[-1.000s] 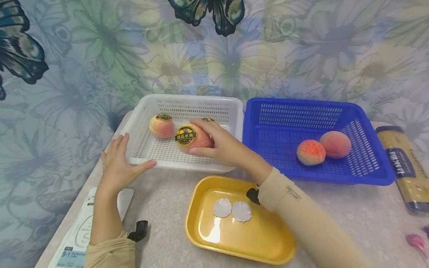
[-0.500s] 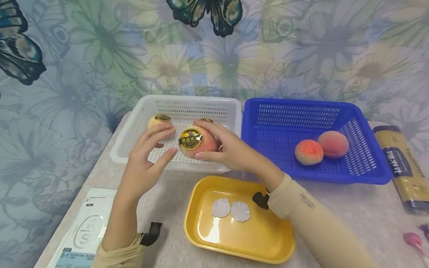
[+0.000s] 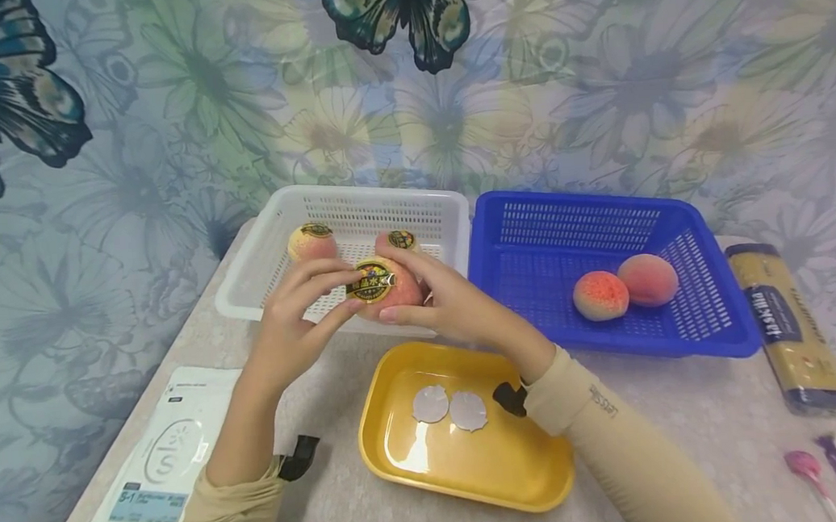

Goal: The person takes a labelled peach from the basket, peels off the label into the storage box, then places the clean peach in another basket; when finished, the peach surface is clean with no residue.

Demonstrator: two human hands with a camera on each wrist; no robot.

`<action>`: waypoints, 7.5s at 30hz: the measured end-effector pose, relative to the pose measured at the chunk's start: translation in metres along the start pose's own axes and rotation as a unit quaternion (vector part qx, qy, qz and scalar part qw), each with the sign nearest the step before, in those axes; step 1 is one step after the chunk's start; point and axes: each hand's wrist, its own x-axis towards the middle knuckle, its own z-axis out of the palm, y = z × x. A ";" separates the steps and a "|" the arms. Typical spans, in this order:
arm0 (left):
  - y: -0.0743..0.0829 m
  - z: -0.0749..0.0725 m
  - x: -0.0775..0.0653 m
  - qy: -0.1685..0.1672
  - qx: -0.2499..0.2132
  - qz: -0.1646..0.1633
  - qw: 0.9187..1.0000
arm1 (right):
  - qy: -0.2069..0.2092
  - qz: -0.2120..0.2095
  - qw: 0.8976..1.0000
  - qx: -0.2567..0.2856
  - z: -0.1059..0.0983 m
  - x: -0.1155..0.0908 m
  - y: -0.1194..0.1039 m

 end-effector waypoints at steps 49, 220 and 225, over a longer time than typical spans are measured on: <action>0.016 0.005 -0.019 -0.096 -0.136 -0.199 0.966 | 0.094 0.052 0.993 -0.042 -0.030 -0.035 0.016; -0.102 -0.062 -0.041 -0.099 0.163 -0.363 0.912 | 0.174 0.181 0.960 -0.127 0.002 0.076 0.043; -0.103 -0.063 -0.043 -0.095 0.160 -0.364 0.912 | 0.200 0.221 0.947 -0.117 0.009 0.093 0.051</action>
